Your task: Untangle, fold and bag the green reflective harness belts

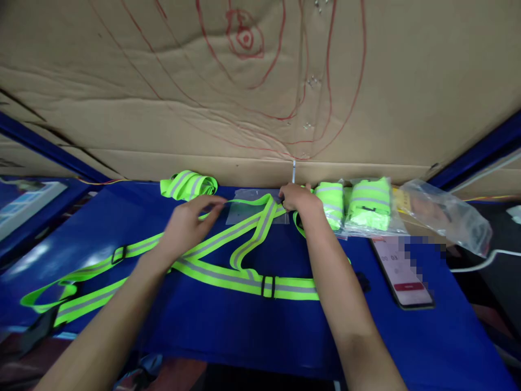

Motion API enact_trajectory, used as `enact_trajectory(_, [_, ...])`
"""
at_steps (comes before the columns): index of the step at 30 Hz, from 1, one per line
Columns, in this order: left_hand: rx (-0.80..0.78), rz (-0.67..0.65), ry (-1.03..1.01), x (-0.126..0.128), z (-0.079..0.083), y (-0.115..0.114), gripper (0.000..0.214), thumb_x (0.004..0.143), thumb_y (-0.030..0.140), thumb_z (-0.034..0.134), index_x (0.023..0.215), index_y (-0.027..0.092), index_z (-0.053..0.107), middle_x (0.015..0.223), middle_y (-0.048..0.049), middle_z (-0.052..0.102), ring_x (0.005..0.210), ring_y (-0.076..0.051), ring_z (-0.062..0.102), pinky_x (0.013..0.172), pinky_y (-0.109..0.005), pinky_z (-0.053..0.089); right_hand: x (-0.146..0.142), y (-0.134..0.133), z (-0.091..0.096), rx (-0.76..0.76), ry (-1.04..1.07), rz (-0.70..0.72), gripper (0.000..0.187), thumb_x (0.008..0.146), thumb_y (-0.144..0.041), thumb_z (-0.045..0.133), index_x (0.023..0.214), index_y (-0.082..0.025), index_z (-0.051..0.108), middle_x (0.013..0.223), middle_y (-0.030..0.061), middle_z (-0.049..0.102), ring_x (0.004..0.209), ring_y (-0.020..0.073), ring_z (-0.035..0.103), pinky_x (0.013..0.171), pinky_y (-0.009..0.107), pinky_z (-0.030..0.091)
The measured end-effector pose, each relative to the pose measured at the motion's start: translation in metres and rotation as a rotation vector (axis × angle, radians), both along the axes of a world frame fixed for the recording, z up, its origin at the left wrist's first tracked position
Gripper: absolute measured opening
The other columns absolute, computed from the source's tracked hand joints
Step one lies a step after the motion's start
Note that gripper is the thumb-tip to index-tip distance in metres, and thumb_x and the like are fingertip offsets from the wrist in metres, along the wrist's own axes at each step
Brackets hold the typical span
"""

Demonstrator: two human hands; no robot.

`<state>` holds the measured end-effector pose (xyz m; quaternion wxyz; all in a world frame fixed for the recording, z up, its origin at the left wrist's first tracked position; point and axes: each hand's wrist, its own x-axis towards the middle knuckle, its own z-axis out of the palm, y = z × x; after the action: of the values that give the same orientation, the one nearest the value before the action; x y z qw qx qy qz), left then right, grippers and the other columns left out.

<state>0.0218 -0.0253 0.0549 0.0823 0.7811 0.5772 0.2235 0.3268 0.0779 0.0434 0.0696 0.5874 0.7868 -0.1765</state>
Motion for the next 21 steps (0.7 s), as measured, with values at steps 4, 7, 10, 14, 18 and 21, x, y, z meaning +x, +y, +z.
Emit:
enact_trajectory(4, [-0.092,-0.207,0.051,0.083,-0.001,0.064,0.041,0.101,0.042,0.051,0.129,0.018,0.067,0.135,-0.0128,0.071,0.125,-0.027,0.065,0.108,-0.041,0.050,0.004,0.000,0.003,0.003,0.028,-0.033,0.040,0.101,-0.039,0.068,0.135,-0.018,0.062,0.135,0.0108,0.065,0.115,0.0256,0.068,0.096,0.048,0.060])
enact_trajectory(7, [-0.185,-0.275,0.127,0.118,-0.005,0.094,0.059,0.091,0.052,0.066,0.140,0.020,0.062,0.147,-0.0161,0.063,0.137,-0.036,0.056,0.112,-0.052,0.043,0.005,0.001,0.009,0.035,0.115,-0.031,0.039,0.101,-0.040,0.067,0.133,-0.018,0.063,0.134,0.0108,0.065,0.114,0.0253,0.068,0.096,0.048,0.060])
enact_trajectory(10, [-0.285,-0.341,0.188,0.123,-0.003,0.111,0.051,0.083,0.054,0.073,0.122,0.020,0.073,0.128,-0.0135,0.074,0.121,-0.036,0.065,0.104,-0.047,0.045,0.006,-0.002,0.021,0.075,0.280,0.011,0.027,0.095,-0.029,0.074,0.119,-0.017,0.071,0.116,0.0069,0.074,0.107,0.0232,0.071,0.096,0.042,0.056])
enact_trajectory(14, [-0.328,-0.449,0.196,0.104,0.018,0.109,0.032,0.085,0.048,0.068,0.095,0.019,0.078,0.094,-0.0034,0.078,0.088,-0.023,0.068,0.082,-0.029,0.046,0.005,-0.010,0.040,0.102,0.570,0.128,0.021,0.086,-0.019,0.074,0.107,-0.018,0.073,0.094,0.0010,0.077,0.091,0.0169,0.072,0.085,0.030,0.054])
enact_trajectory(18, [-0.230,-0.428,0.128,0.080,0.055,0.083,0.040,0.095,0.053,0.055,0.103,0.020,0.074,0.094,-0.0012,0.075,0.080,-0.017,0.061,0.075,-0.025,0.043,0.004,-0.016,0.049,0.198,0.818,0.204,0.033,0.090,-0.032,0.073,0.121,-0.020,0.068,0.124,0.0055,0.074,0.117,0.0186,0.067,0.099,0.031,0.052])
enact_trajectory(21, [-0.178,-0.376,0.050,0.066,0.083,0.059,0.040,0.097,0.055,0.055,0.103,0.020,0.074,0.094,-0.0007,0.074,0.079,-0.016,0.060,0.074,-0.024,0.043,0.002,-0.019,0.047,0.112,1.020,0.242,0.052,0.088,-0.043,0.077,0.134,-0.025,0.063,0.149,0.0065,0.062,0.139,0.0211,0.056,0.113,0.036,0.046])
